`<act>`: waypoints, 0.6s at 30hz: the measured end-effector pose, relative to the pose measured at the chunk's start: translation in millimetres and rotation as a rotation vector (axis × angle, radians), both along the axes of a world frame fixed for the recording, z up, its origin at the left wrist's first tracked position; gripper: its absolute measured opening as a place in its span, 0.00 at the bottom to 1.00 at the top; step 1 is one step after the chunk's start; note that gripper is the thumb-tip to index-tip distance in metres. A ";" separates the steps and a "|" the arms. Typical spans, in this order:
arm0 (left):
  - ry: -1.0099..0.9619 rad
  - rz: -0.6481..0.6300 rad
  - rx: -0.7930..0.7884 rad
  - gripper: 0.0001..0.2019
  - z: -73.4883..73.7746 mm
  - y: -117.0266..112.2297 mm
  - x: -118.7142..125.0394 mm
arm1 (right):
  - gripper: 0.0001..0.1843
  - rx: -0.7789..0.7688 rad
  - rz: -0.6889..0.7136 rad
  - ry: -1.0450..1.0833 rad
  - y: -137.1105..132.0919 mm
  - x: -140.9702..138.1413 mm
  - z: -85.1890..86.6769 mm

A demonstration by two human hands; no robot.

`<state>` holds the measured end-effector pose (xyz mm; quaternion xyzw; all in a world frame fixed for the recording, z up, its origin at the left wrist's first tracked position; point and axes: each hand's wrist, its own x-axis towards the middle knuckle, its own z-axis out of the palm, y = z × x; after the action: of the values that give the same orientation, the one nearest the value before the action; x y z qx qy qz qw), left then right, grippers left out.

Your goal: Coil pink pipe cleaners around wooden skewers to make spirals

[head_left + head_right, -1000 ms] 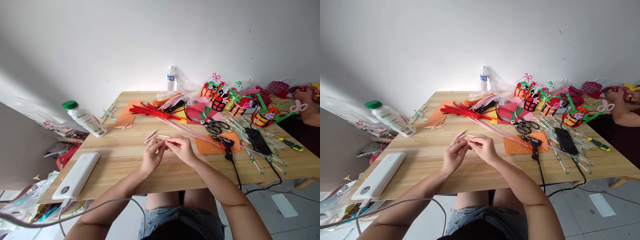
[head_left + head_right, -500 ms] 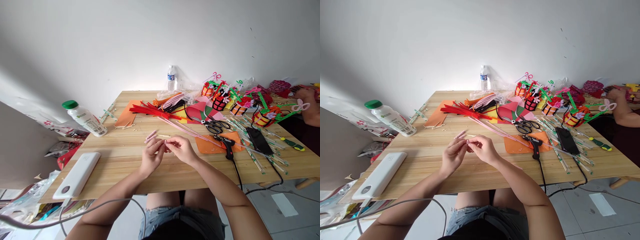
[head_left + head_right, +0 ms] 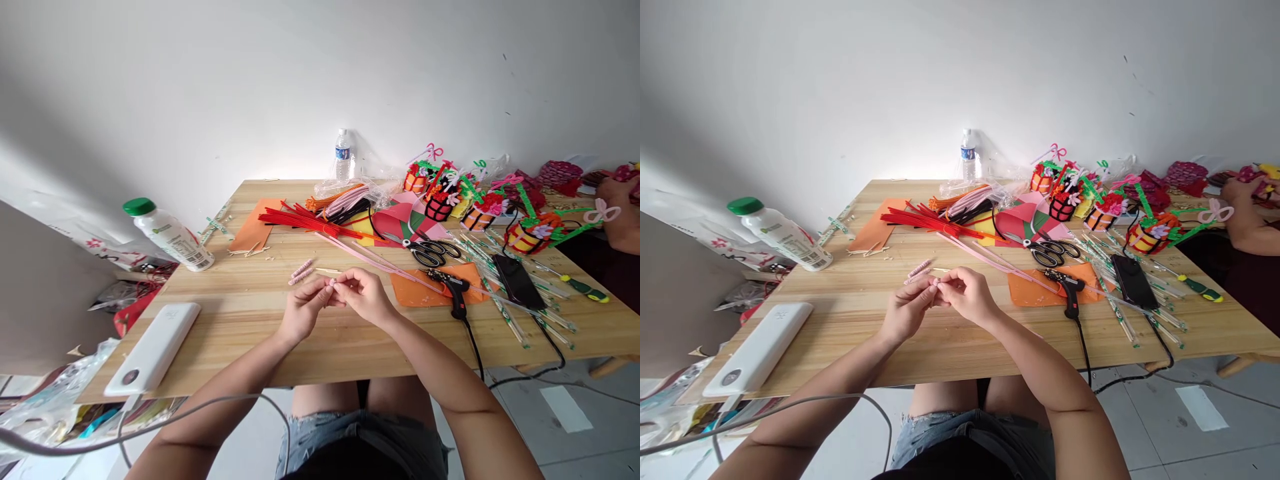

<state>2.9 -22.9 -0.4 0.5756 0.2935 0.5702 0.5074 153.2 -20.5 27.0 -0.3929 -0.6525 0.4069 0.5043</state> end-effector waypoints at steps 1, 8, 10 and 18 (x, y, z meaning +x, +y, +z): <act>0.006 0.022 0.022 0.10 -0.6 0.7 0.2 | 0.10 0.009 -0.017 0.000 0.5 0.3 -1.1; 0.172 0.137 0.209 0.08 2.5 -0.5 -0.9 | 0.05 0.068 -0.022 -0.025 1.8 2.6 0.4; 0.228 0.185 0.251 0.07 4.3 -1.2 -1.9 | 0.04 0.147 -0.050 -0.085 0.5 2.2 2.9; 0.307 0.165 0.183 0.14 13.4 -2.8 -1.8 | 0.05 0.502 -0.154 -0.472 -3.1 1.8 -0.2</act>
<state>1.0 -25.7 13.0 0.6737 0.3603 0.5395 0.3538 155.0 -23.5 26.8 -0.3880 -0.7991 0.0925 0.4498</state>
